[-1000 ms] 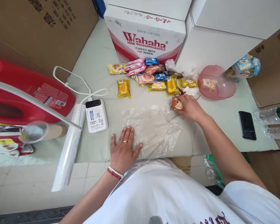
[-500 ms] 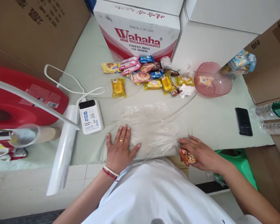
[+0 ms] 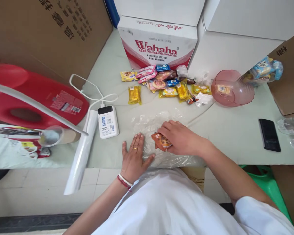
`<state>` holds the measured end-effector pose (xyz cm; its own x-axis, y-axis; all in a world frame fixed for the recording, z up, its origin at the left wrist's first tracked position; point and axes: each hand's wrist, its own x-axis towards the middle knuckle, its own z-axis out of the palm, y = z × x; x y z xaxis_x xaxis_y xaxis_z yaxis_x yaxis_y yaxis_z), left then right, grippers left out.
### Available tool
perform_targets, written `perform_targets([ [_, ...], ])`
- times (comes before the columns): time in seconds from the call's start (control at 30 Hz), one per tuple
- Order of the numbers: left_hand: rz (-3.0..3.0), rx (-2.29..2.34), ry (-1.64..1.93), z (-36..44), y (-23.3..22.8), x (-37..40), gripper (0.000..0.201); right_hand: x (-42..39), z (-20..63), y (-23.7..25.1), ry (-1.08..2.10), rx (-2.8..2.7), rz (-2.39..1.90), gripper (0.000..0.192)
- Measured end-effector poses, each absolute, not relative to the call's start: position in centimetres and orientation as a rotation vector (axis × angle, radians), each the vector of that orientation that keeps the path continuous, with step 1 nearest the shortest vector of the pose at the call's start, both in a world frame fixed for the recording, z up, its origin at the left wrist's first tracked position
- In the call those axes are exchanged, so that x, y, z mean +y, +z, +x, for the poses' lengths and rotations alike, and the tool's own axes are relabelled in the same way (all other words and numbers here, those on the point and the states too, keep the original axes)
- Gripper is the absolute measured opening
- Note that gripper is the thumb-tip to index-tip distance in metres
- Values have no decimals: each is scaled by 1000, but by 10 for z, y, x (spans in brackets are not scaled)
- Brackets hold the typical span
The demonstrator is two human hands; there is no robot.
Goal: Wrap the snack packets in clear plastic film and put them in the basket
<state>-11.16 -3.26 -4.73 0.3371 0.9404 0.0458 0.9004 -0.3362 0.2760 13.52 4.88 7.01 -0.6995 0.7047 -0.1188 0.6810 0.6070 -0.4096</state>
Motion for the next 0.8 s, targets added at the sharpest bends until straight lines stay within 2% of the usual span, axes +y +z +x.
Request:
perform_targets([
  [0.07,2394,1682,317,-114,-48,-32,95,61,113,53,618,-2913,-1274,36],
  [0.13,2380,1684,326,-116,-48,-31,98,65,107,37,629,-2938,-1369,41],
  [0.27,2358,1663,335,-120,-47,-32,100,60,129,20,777,-2767,-1293,83],
  [0.3,2357,1655,334,-121,-47,-32,100,58,137,19,807,-2718,-1263,85],
  [0.47,2341,1677,342,-119,-48,-33,99,53,153,22,858,-2559,-1330,48],
  [0.8,2336,1661,348,-121,-47,-30,93,48,122,27,581,-2750,-1415,50],
])
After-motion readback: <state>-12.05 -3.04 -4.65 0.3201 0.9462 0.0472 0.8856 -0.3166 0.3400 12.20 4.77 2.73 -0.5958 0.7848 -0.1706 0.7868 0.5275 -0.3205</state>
